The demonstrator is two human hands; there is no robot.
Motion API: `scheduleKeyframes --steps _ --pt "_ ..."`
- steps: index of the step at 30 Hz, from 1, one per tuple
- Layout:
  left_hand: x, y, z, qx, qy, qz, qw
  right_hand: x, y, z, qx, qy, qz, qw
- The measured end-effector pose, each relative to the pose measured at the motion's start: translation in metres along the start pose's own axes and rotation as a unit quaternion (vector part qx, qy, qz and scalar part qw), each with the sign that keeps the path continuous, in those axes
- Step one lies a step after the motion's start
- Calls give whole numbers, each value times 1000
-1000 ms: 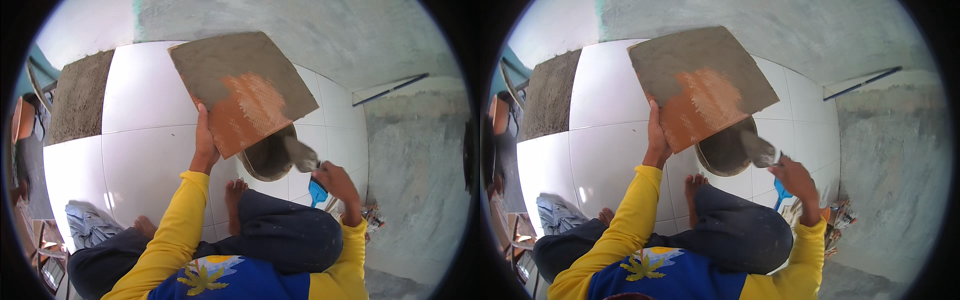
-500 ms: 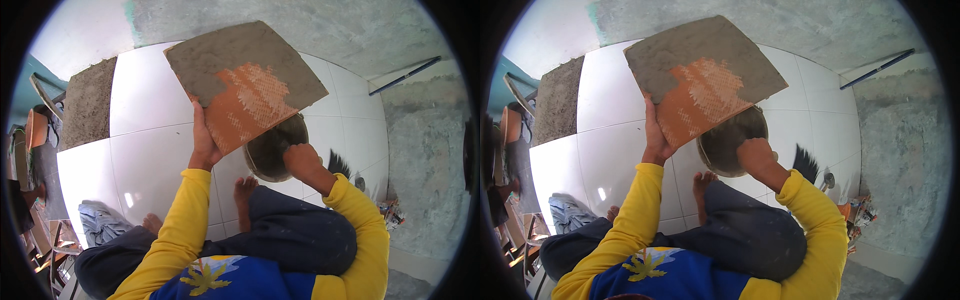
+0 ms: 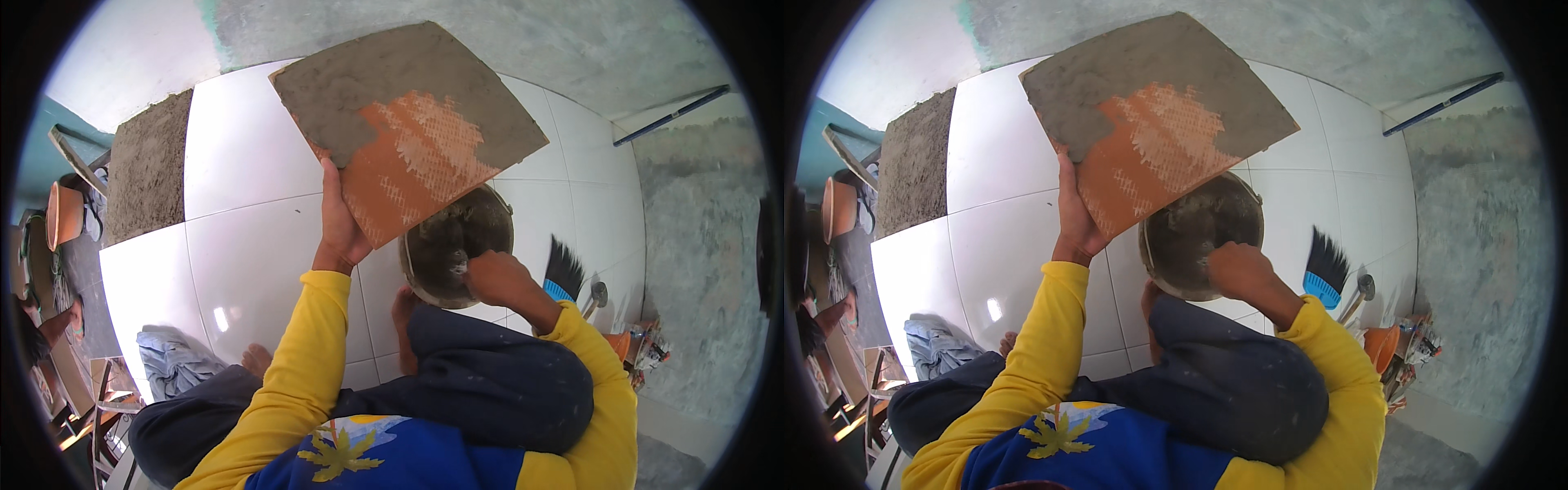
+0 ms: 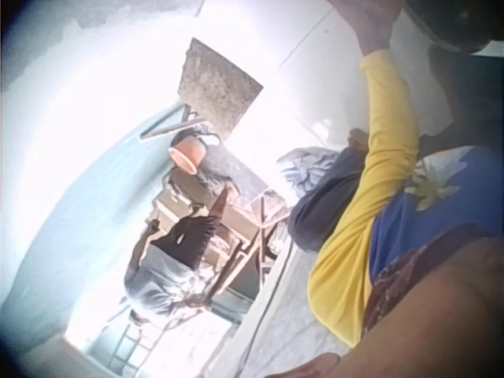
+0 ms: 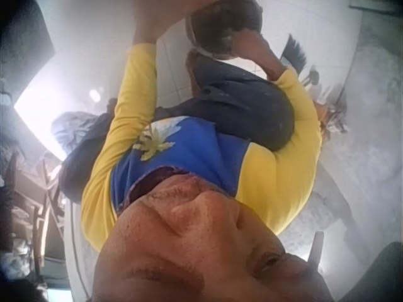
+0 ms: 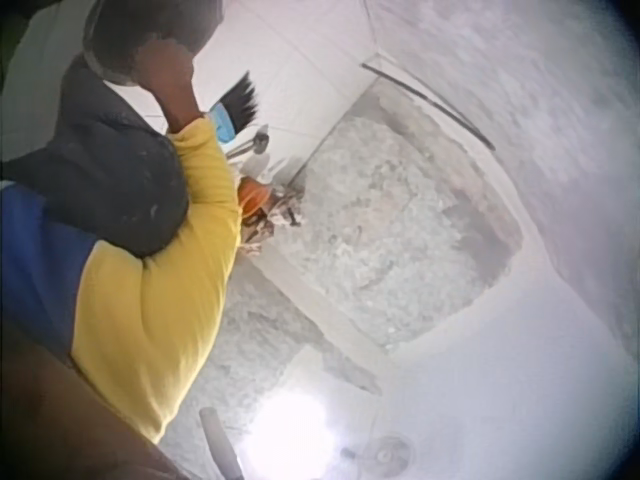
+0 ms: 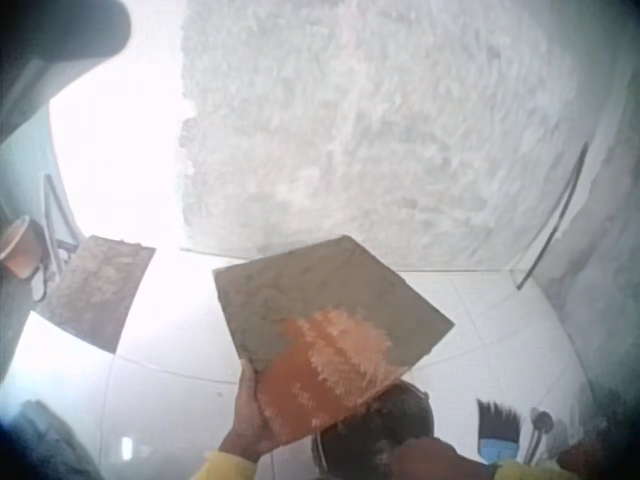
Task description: The person is installing floor tiles in a room. They spread cement on the floor, place a white tile, and then apply cement to the back of a terracotta tile using a trowel.
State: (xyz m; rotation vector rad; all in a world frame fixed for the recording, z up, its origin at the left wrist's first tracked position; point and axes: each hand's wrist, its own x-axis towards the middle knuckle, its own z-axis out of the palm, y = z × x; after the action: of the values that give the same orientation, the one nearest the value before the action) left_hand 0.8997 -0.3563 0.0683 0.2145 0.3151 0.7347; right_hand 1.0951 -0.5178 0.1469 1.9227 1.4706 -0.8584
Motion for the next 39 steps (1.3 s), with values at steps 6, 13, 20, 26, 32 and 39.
scheduleKeyframes --steps 6,13,20,26,32,39 --pt "2 0 -4 2 -5 -7 1000 24 7 36 152 8 -19 988" --pt "3 2 -17 -21 -28 -27 999 13 15 48 144 173 68 972" --pt "6 -1 -19 -22 -25 -31 999 21 6 72 35 207 47 977" --pt "3 -2 -16 -26 -25 -36 999 16 -5 68 235 158 33 958" --pt "4 -5 -17 -31 -30 -34 998 -15 12 78 395 150 54 905" --pt "6 -3 -10 20 -5 -6 1000 -74 53 92 570 220 60 790"
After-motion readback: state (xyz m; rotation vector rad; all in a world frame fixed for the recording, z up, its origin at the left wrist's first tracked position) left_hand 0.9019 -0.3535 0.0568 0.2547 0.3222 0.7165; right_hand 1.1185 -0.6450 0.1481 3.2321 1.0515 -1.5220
